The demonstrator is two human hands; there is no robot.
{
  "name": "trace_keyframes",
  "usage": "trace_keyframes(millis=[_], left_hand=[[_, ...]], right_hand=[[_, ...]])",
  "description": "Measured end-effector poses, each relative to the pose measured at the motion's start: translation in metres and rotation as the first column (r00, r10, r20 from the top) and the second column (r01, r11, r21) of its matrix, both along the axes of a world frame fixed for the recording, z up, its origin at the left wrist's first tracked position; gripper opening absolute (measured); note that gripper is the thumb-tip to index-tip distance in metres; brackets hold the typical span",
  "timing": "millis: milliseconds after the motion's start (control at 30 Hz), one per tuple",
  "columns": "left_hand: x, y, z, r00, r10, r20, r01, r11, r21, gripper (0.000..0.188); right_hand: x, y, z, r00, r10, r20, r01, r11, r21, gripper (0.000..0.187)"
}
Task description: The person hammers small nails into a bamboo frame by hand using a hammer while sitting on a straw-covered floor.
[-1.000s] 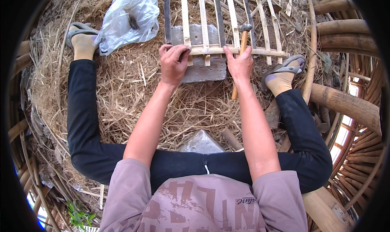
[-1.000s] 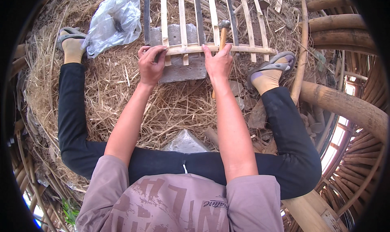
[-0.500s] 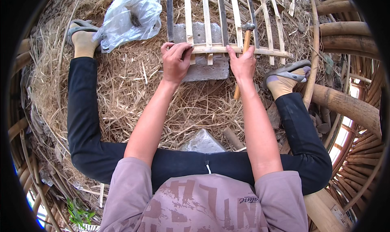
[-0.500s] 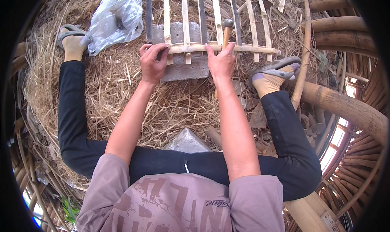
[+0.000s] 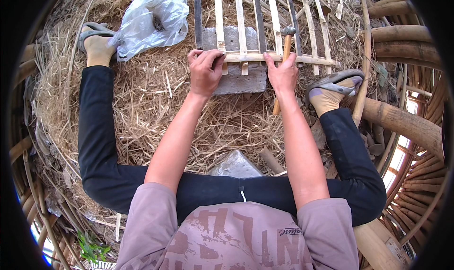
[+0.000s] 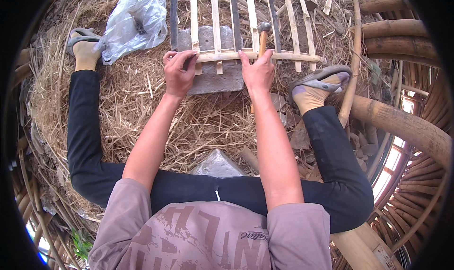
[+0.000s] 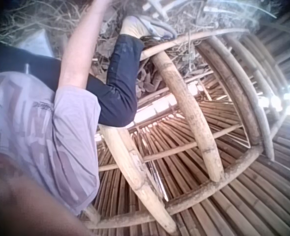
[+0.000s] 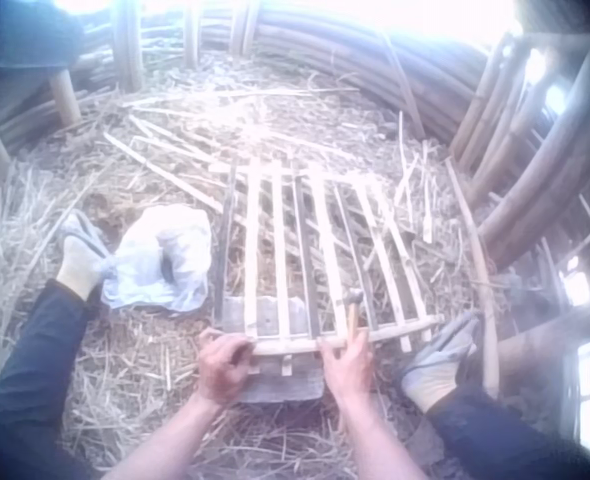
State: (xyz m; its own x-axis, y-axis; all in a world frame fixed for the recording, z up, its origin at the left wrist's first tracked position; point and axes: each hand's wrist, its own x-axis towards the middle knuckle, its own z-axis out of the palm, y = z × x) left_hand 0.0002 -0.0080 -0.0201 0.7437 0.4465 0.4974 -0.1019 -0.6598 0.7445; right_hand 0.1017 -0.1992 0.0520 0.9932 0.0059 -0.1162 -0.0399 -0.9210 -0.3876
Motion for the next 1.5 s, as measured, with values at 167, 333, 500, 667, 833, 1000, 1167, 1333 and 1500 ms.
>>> trace_keyframes(millis=[167, 333, 500, 667, 833, 1000, 1167, 1333, 1500], left_hand=[[0.000, 0.000, 0.002, 1.000, -0.005, 0.013, 0.005, 1.000, -0.004, 0.006], [0.000, 0.001, 0.002, 1.000, -0.006, 0.002, 0.006, 1.000, 0.002, 0.006], [0.000, 0.000, 0.003, 1.000, -0.007, 0.014, 0.007, 1.000, -0.005, 0.006], [0.001, -0.002, 0.006, 0.999, -0.037, 0.019, 0.037, 0.999, -0.019, 0.006], [0.000, -0.001, 0.008, 0.999, -0.034, 0.009, 0.034, 0.999, 0.004, 0.006], [0.001, -0.002, 0.008, 0.999, -0.038, -0.015, 0.038, 0.999, 0.003, 0.007], [-0.001, 0.001, 0.003, 0.999, -0.043, -0.015, 0.043, 0.999, 0.008, 0.007], [0.000, 0.001, -0.001, 1.000, -0.029, -0.005, 0.029, 0.999, 0.028, 0.009], [0.001, 0.001, -0.004, 0.999, -0.039, 0.001, 0.039, 0.999, 0.019, 0.009]], right_hand=[[0.002, -0.003, 0.000, 1.000, -0.016, -0.022, 0.016, 1.000, -0.003, 0.081], [0.000, 0.000, 0.001, 1.000, -0.009, -0.030, 0.009, 1.000, -0.007, 0.076], [0.000, 0.000, 0.002, 1.000, 0.002, -0.012, -0.002, 1.000, 0.009, 0.070], [0.008, -0.004, 0.001, 0.999, 0.004, -0.040, -0.004, 1.000, -0.012, 0.077], [0.006, 0.001, 0.007, 0.998, 0.027, -0.049, -0.027, 1.000, 0.013, 0.068], [0.006, 0.001, 0.009, 0.998, 0.018, -0.057, -0.018, 1.000, -0.010, 0.067], [0.003, 0.001, 0.008, 0.999, 0.033, -0.032, -0.033, 0.999, -0.006, 0.065], [-0.002, 0.004, 0.007, 1.000, 0.018, -0.025, -0.019, 0.999, -0.032, 0.065], [-0.003, 0.010, 0.010, 0.999, 0.027, -0.034, -0.030, 0.994, -0.103, 0.069]])
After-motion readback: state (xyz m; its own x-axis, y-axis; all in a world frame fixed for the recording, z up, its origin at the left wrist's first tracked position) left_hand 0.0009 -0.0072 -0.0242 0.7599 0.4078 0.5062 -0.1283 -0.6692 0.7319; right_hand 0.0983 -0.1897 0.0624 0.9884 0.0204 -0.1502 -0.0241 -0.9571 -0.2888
